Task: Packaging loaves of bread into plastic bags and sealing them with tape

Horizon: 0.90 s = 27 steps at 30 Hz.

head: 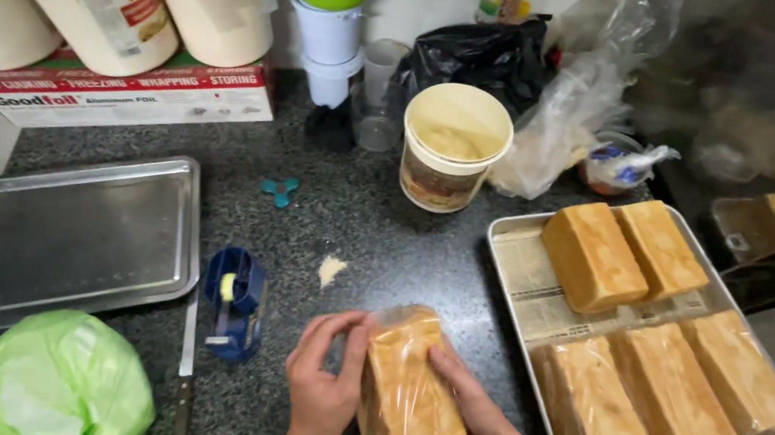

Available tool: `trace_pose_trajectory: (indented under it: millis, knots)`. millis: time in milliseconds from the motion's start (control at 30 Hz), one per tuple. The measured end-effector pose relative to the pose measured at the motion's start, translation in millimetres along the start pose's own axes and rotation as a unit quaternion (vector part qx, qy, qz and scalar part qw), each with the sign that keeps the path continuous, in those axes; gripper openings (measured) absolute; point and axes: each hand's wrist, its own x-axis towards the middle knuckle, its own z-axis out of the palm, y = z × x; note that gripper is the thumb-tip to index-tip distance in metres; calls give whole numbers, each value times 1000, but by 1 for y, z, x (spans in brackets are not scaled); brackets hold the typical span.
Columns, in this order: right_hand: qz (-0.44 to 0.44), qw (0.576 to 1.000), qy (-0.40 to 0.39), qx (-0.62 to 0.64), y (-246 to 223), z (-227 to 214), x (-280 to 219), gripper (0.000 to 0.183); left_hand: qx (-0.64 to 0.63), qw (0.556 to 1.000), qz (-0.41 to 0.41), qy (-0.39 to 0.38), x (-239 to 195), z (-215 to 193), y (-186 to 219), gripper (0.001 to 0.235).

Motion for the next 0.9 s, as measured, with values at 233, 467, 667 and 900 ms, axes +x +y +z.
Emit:
trace_pose_trajectory:
  millis: [233,467,667,900]
  knots:
    - [-49,984,-103,-140,-34,-13,-5,103,-24,982,-99,-157,29,18,1,65]
    - [-21,994,-79,-74,-42,-53,15,99,-113,941,-173,-267,32,47,11,46]
    - [77,990,94,68,-91,-137,34,85,-157,947,-211,-186,17,64,-32,54]
    - [43,983,159,-79,-237,-153,64,81,-140,942,-264,-149,-40,73,-104,42]
